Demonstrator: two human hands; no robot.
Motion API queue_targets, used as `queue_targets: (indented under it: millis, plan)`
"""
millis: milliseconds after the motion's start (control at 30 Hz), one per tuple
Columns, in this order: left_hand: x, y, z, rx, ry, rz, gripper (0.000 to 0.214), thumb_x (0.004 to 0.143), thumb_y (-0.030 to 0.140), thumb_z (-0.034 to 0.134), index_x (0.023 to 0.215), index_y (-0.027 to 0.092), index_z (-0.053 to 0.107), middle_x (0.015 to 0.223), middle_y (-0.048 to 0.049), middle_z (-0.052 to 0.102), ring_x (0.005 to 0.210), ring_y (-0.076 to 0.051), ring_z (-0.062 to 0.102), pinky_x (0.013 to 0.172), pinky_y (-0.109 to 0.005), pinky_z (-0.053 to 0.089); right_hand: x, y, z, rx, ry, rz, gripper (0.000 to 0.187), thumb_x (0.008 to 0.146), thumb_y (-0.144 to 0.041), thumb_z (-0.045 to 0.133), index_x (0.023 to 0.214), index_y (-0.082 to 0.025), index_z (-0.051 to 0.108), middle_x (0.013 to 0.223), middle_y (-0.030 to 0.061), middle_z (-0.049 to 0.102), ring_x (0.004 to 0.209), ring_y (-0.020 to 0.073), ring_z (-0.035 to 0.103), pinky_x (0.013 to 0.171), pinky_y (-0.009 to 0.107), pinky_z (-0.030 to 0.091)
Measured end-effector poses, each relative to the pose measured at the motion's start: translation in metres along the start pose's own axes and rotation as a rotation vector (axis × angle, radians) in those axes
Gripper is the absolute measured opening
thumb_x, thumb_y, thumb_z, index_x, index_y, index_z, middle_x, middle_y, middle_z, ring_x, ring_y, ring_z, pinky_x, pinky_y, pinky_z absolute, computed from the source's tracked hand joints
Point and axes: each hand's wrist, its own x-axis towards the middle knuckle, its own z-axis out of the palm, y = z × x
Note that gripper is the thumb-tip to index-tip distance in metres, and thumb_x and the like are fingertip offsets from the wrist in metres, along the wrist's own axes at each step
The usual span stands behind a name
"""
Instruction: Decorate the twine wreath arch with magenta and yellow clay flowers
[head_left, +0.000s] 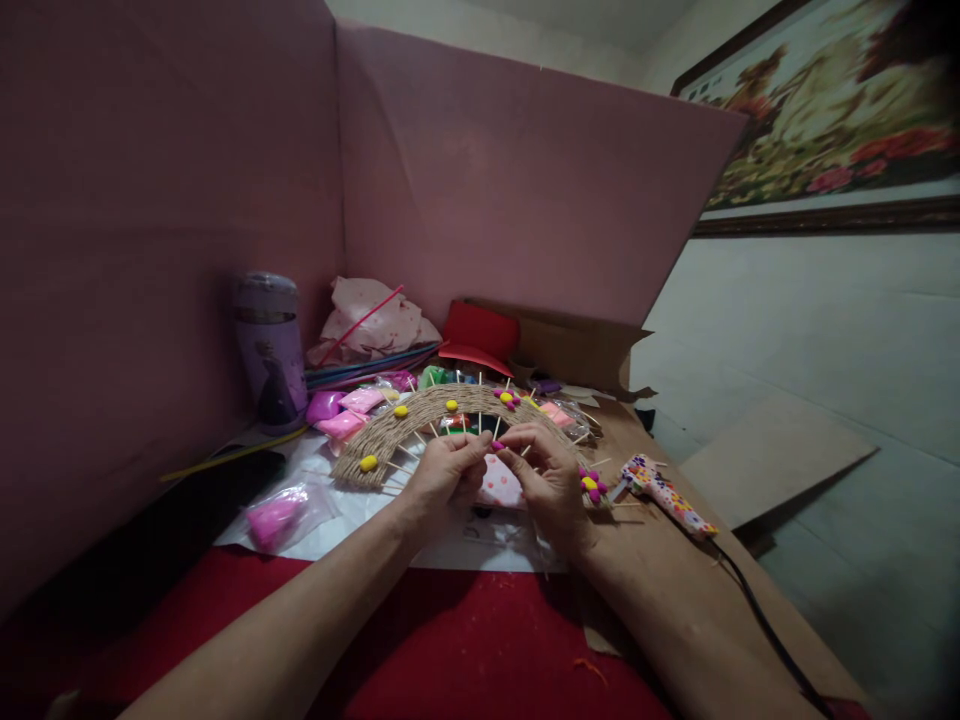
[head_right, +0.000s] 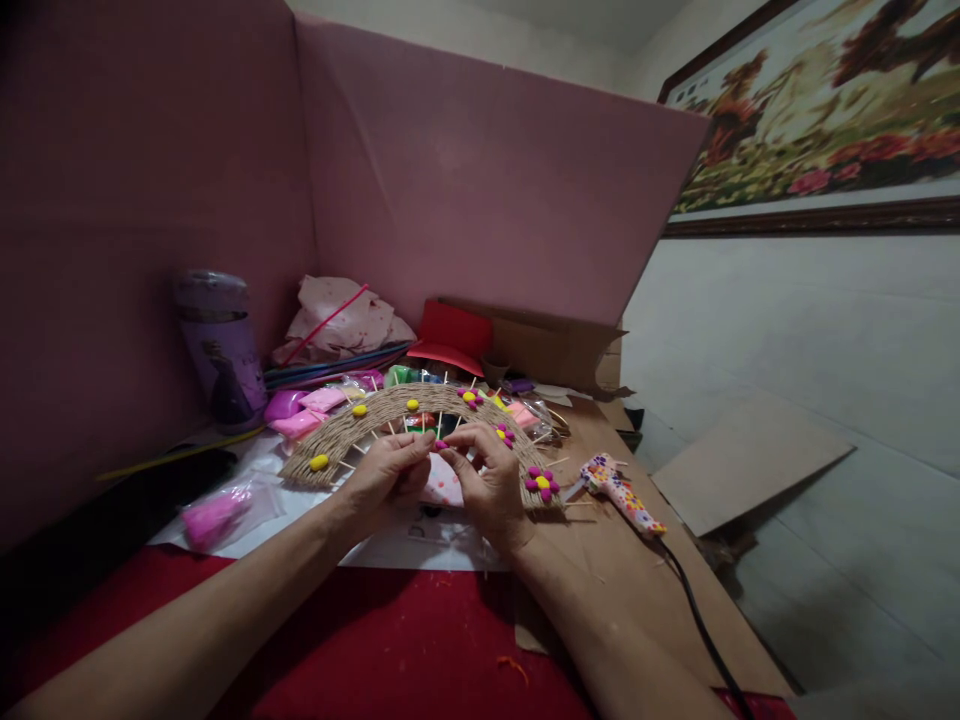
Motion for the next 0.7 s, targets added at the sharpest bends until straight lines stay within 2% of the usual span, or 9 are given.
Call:
queue_targets:
  millis: [700]
  plan:
    - [0.0003,0.004,0.0043,0.045,0.052,-0.034,0.041,0.061,0.04,0.075,0.054,0.017,0.042,0.039,0.0088,0.034,0.032,-0.002,0.021,0.032,-0.016,0.014,0.0016,0.0017,-0.0009,0.008,0.015,-0.037,0.005,0.081,-0.024,0.062,0.08,-0.019,0.062,0.082,0.003,0.059,0.074,0.0144,0.055,0.056,0.025,0.042]
